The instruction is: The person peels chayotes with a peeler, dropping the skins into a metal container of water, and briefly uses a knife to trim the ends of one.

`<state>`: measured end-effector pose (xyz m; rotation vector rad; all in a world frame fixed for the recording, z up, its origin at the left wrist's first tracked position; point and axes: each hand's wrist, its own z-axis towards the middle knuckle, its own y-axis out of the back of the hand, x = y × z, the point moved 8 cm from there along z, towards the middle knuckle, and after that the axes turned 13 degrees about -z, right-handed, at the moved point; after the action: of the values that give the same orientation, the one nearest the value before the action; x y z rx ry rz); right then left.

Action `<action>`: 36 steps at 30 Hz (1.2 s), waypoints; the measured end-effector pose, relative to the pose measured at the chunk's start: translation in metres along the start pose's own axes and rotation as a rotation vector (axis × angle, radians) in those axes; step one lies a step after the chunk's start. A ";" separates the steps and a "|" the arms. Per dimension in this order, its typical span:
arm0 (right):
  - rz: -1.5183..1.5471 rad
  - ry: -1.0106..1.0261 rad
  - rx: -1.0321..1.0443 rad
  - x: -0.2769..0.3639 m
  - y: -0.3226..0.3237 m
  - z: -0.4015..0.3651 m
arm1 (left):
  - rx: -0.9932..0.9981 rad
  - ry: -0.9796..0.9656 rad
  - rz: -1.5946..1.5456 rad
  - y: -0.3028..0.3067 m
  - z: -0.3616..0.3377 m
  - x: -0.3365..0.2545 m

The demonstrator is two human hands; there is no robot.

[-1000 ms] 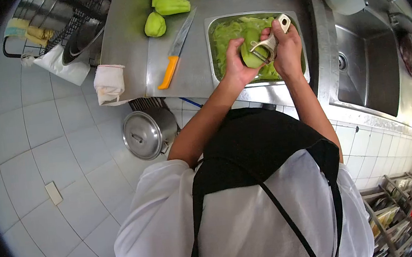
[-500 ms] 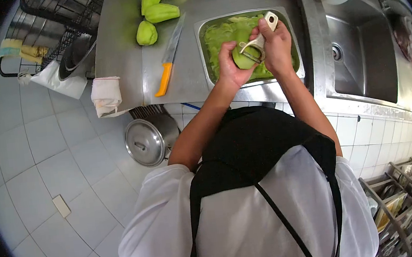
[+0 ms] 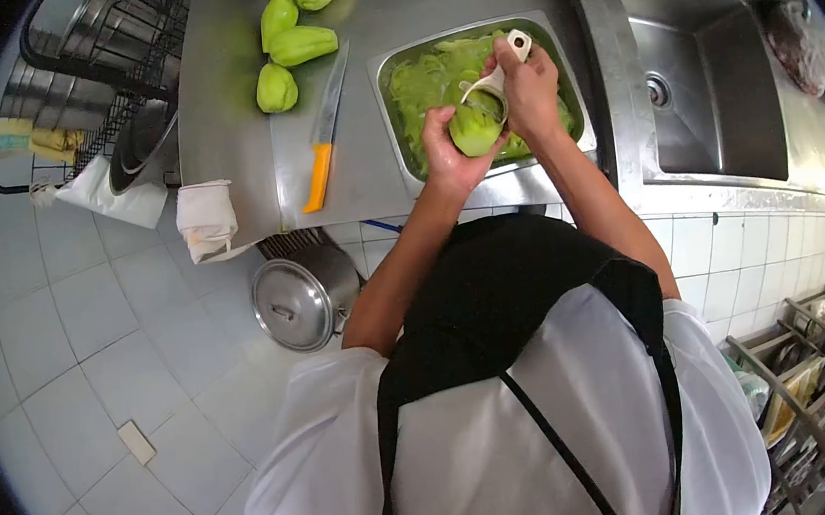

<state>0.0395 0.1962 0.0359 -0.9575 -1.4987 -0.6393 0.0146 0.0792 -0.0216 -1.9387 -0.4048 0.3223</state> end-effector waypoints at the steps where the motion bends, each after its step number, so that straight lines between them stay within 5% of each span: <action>1: 0.014 -0.020 -0.009 -0.001 -0.001 -0.004 | -0.012 -0.002 -0.007 0.003 -0.006 -0.002; 6: 0.014 -0.060 -0.002 -0.009 -0.001 0.002 | -0.039 -0.021 -0.065 0.013 -0.007 -0.005; 11: -0.242 0.177 -0.401 -0.058 0.086 0.069 | 0.109 0.021 -0.005 0.004 -0.031 -0.004; 12: -0.235 0.164 -0.329 -0.049 0.078 0.061 | -0.045 -0.031 -0.101 0.013 -0.026 -0.009; 16: -0.271 0.372 -0.256 -0.026 0.030 0.051 | 0.006 -0.045 -0.122 0.012 -0.022 -0.024; 19: -0.708 0.423 -0.029 -0.055 0.009 0.047 | -0.031 -0.047 -0.218 0.017 -0.022 -0.025; 24: -0.305 0.346 0.003 -0.020 0.012 0.043 | 0.024 -0.065 -0.226 0.018 -0.022 -0.030; 27: 0.018 0.075 0.094 0.000 0.000 0.035 | 0.012 -0.074 -0.220 0.019 -0.018 -0.034; 32: 0.235 -0.287 0.233 0.000 -0.027 -0.007 | 0.001 -0.067 -0.138 0.011 -0.011 -0.028; 36: 0.249 -0.329 0.241 -0.005 -0.031 -0.016 | 0.054 -0.060 -0.107 0.008 -0.005 -0.027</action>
<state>0.0217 0.1658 0.0375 -1.0740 -1.6633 -0.1196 -0.0065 0.0606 -0.0256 -1.8504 -0.5326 0.3195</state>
